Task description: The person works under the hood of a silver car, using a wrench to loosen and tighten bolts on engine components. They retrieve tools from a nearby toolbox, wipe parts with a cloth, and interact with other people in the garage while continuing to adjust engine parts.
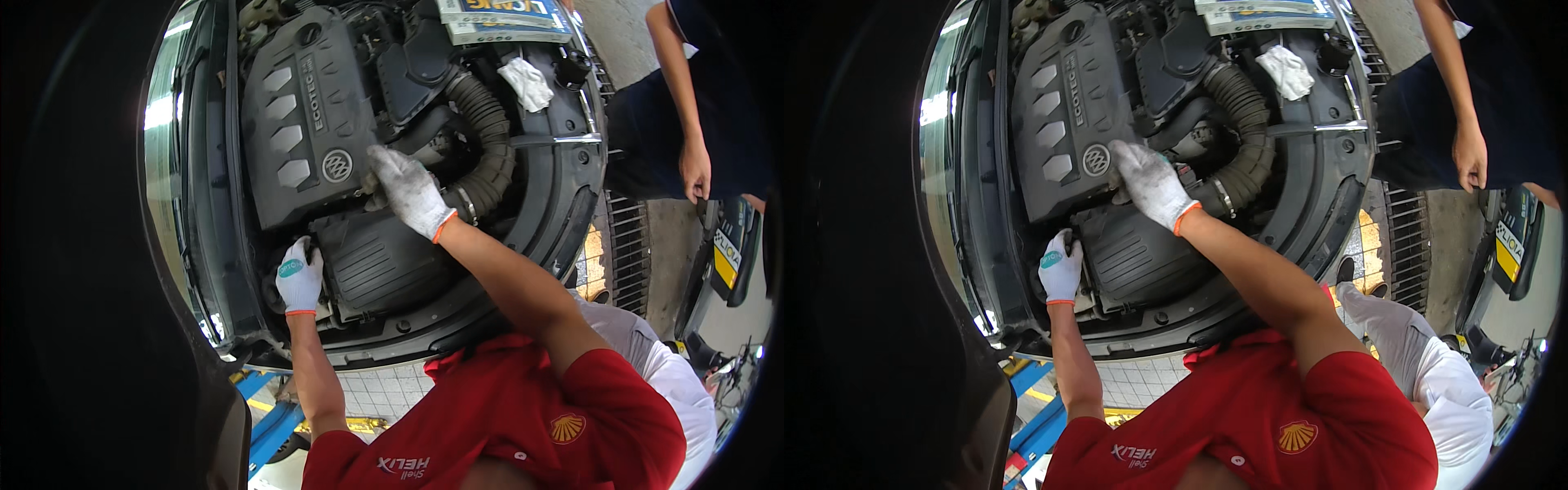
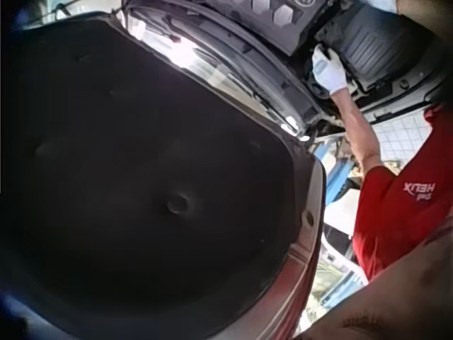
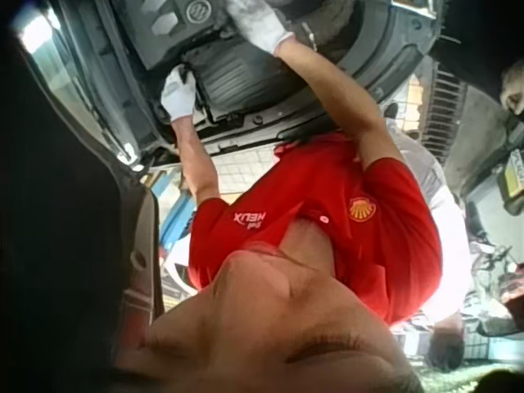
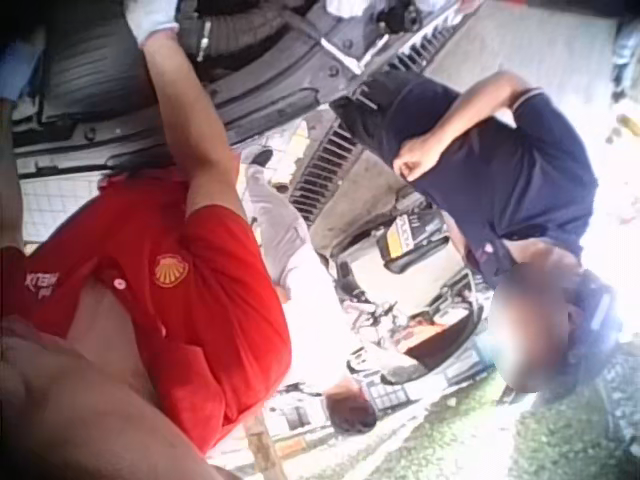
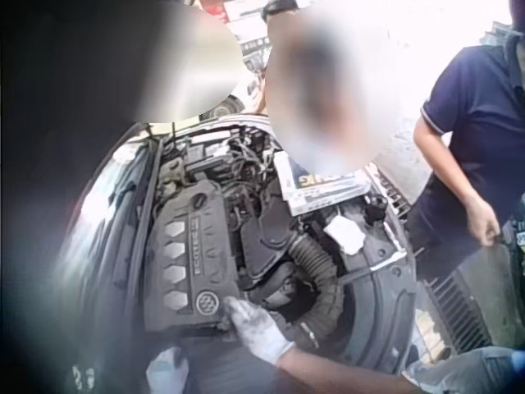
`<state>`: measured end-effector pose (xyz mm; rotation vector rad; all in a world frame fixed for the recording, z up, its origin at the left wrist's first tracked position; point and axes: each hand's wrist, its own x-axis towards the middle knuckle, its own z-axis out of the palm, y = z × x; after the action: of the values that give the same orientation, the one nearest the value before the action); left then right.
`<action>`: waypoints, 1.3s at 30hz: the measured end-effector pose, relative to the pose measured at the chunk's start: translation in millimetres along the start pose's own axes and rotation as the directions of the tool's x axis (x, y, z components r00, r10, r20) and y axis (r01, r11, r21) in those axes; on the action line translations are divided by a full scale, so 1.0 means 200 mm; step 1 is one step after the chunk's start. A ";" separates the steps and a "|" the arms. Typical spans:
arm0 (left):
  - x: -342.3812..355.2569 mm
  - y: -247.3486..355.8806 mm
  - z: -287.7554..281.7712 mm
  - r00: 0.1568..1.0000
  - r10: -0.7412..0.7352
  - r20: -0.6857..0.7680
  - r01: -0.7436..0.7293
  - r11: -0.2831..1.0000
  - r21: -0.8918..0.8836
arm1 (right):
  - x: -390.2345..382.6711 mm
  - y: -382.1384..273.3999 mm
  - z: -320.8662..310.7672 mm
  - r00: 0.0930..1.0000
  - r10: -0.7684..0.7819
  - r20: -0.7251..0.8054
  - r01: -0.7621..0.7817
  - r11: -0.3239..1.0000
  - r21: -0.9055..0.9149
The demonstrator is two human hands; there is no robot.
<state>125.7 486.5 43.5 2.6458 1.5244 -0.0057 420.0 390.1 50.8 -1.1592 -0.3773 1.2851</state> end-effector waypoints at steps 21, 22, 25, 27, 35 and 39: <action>0.12 0.15 0.03 0.933 0.290 -0.213 -0.313 0.946 -0.086 | 0.21 0.41 0.07 0.925 -0.357 0.131 0.373 0.780 -0.503; 0.16 0.20 0.03 0.907 0.351 -0.232 -0.375 0.925 -0.065 | 0.26 0.52 0.05 0.697 -0.629 0.344 0.577 0.207 -0.790; 0.28 0.24 0.08 0.888 0.453 -0.085 -0.458 0.887 -0.059 | 0.16 0.48 0.17 0.702 -0.638 0.315 0.550 0.206 -0.809; 0.34 0.22 0.18 0.836 0.538 0.113 -0.541 0.841 0.000 | 0.13 0.36 0.19 0.771 -0.437 0.463 0.594 0.235 -0.769; 0.54 -0.16 0.73 0.808 0.576 0.122 -0.588 0.778 0.223 | 0.37 0.35 0.13 0.719 -0.393 0.573 0.694 0.359 -0.624; 0.54 -0.26 0.80 0.828 0.387 0.405 -0.538 0.753 0.380 | 0.24 0.32 0.17 0.766 -0.515 0.386 0.574 0.275 -0.771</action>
<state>141.0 594.0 -124.6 3.1328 0.7936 -0.8235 373.2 439.2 -5.5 -1.6027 -1.4946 0.4116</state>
